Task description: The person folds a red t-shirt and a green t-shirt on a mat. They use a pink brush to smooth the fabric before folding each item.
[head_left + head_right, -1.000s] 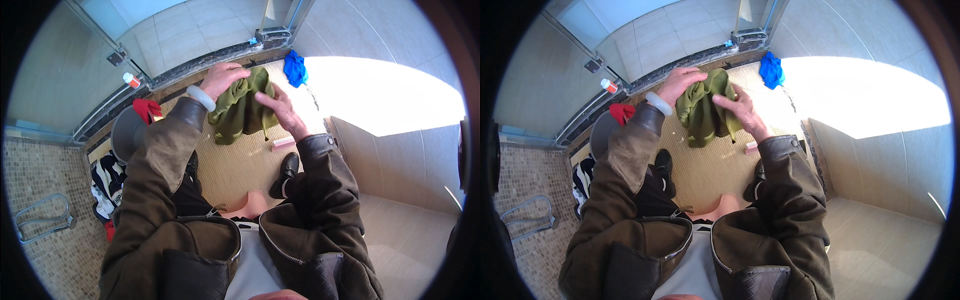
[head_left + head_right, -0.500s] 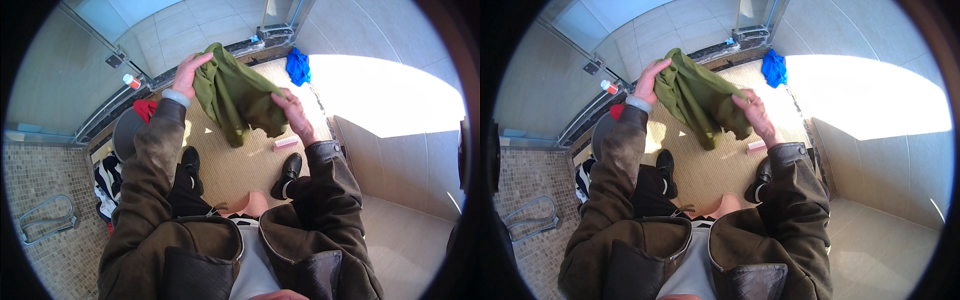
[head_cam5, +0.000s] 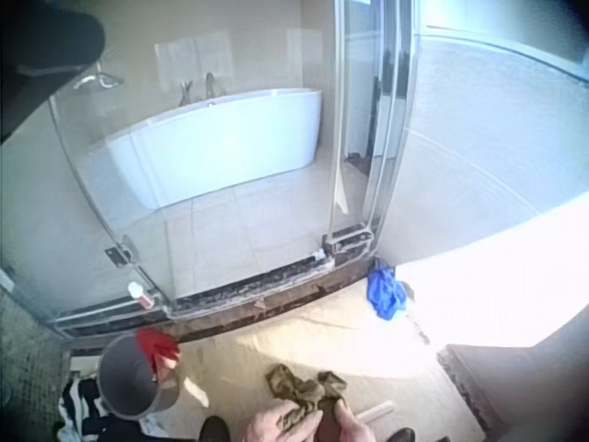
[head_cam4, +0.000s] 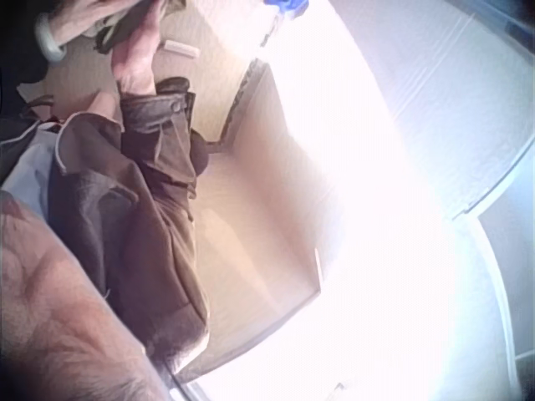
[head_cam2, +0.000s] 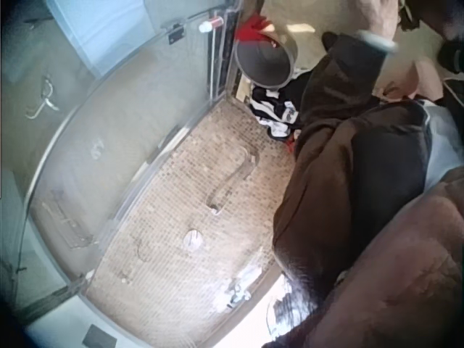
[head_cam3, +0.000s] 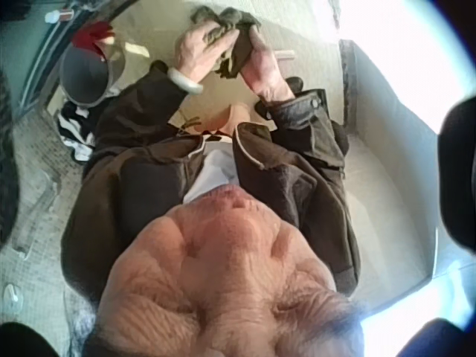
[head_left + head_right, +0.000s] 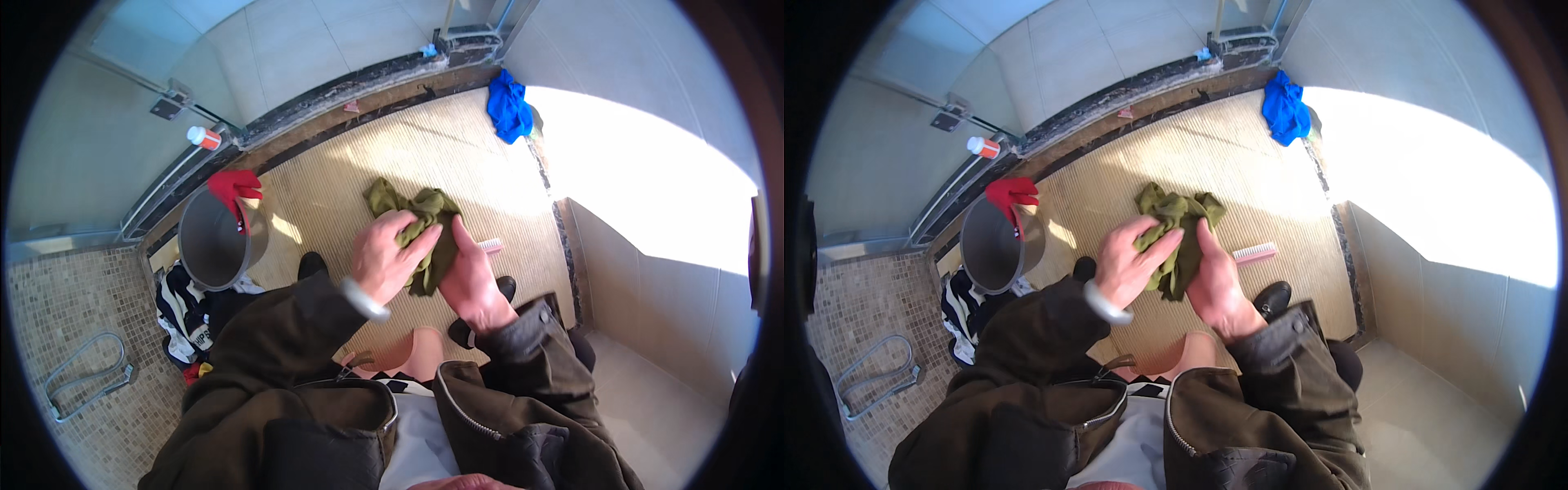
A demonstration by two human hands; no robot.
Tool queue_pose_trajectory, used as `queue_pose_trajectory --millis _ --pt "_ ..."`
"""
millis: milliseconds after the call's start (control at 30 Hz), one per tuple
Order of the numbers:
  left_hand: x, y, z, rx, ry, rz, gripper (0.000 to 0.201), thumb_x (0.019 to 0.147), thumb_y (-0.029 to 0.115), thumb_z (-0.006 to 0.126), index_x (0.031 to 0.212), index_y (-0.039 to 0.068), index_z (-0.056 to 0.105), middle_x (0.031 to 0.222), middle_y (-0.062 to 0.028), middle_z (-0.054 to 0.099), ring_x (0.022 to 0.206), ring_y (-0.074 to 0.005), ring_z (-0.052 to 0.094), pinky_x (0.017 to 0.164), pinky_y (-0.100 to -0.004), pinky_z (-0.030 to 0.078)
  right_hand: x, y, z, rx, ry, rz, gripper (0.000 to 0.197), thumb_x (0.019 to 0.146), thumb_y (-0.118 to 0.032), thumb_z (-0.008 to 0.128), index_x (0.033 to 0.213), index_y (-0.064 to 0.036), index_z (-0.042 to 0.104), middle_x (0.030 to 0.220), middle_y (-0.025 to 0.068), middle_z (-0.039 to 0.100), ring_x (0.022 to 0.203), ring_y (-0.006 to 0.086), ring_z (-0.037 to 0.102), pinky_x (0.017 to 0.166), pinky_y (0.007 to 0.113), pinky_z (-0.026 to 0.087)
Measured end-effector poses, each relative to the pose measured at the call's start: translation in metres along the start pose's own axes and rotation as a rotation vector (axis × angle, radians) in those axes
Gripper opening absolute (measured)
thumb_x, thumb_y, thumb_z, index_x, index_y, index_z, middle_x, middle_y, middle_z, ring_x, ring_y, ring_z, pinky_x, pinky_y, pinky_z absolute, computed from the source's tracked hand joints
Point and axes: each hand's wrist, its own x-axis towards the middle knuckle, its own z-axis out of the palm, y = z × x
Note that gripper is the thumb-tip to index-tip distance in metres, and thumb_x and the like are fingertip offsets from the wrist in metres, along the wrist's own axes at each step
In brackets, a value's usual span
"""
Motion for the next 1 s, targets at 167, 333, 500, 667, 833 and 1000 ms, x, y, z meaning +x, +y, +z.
queue_pose_trajectory --millis 167,333,500,667,833,1000 --pt "0.017 -0.044 -0.033 0.260 -0.070 -0.056 0.039 0.073 0.021 0.084 0.097 0.003 0.060 0.102 -0.0084 0.061 0.085 -0.0262 0.061 0.071 -0.0373 0.050 0.003 -0.034 -0.027 0.127 0.072 0.146 0.053 0.105 -0.040 0.037 0.143 -0.0031 0.039 0.143 0.0103 0.050 0.129 0.0246 0.049 0.110 0.040 0.037" --pt "0.063 -0.058 -0.026 -0.035 -0.231 -0.128 0.031 0.080 0.013 0.075 0.104 0.004 0.057 0.106 -0.0098 0.063 0.092 -0.0234 0.064 0.078 -0.0340 0.051 0.041 -0.054 -0.017 0.118 0.119 0.127 0.060 0.104 -0.047 0.034 0.148 -0.0064 0.033 0.148 0.0092 0.043 0.135 0.0250 0.043 0.112 0.041 0.034" --pt "0.081 0.010 0.009 -0.257 -0.446 0.059 0.036 0.083 0.014 0.073 0.114 0.009 0.055 0.096 -0.0129 0.065 0.082 -0.0290 0.068 0.072 -0.0346 0.053 0.080 -0.077 -0.002 0.211 -0.070 -0.008 0.054 0.105 -0.045 0.032 0.149 -0.0131 0.035 0.146 0.0060 0.044 0.131 0.0220 0.045 0.115 0.038 0.031" --pt "0.117 -0.015 0.007 0.136 0.062 -0.341 0.024 0.088 0.021 0.066 0.103 0.004 0.060 0.096 -0.0161 0.064 0.084 -0.0323 0.067 0.073 -0.0375 0.052 0.061 -0.046 0.055 0.064 0.079 0.053 0.055 0.105 -0.046 0.031 0.148 -0.0116 0.034 0.150 0.0045 0.039 0.134 0.0203 0.042 0.114 0.037 0.032" --pt "0.071 0.045 0.022 0.068 0.087 -0.170 0.024 0.085 0.024 0.069 0.098 0.007 0.058 0.086 -0.0166 0.064 0.079 -0.0393 0.065 0.066 -0.0417 0.051 0.045 -0.065 0.055 0.172 -0.009 0.065 0.059 0.104 -0.051 0.032 0.145 -0.0105 0.039 0.140 0.0029 0.050 0.128 0.0189 0.048 0.109 0.035 0.037" --pt "0.069 0.074 -0.023 0.254 0.145 -0.250 0.024 0.087 0.026 0.066 0.099 0.008 0.057 0.086 -0.0174 0.065 0.080 -0.0401 0.065 0.065 -0.0435 0.050 -0.039 -0.037 0.115 0.167 0.220 0.103 0.062 0.102 -0.050 0.039 0.149 -0.0101 0.034 0.146 0.0030 0.046 0.130 0.0170 0.044 0.111 0.034 0.034"
